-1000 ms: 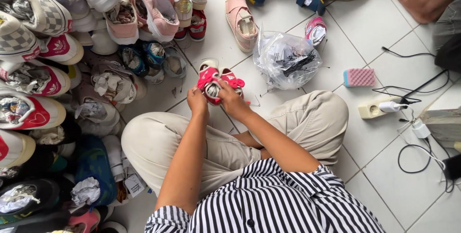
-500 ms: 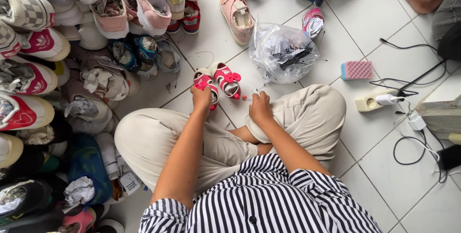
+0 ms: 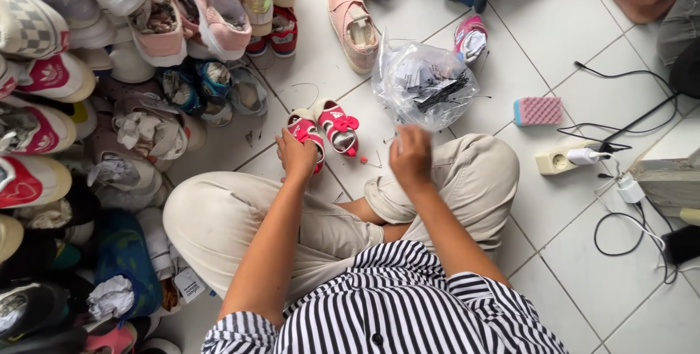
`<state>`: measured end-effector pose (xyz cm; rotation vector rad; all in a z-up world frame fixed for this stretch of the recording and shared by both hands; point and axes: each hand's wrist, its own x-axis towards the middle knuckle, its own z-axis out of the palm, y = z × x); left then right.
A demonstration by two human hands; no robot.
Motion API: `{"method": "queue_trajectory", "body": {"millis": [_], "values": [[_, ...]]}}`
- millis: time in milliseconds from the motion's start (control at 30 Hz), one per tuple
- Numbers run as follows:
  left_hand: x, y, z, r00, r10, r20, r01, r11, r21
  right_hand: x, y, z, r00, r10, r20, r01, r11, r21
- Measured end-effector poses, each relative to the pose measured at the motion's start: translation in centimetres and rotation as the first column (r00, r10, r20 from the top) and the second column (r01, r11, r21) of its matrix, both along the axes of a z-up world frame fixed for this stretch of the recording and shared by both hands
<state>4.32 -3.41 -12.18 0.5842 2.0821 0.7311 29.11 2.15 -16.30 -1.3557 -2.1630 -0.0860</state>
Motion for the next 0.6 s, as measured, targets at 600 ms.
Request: {"method": "queue_trajectory", "body": {"millis": [600], "values": [[5.5,1.0,-3.6,0.526,-0.070,-0.847,0.740,0.528,0.416,4.1,0.6,1.8,0.958,0.260,0.120,-0.179,0.872,-0.456]]}}
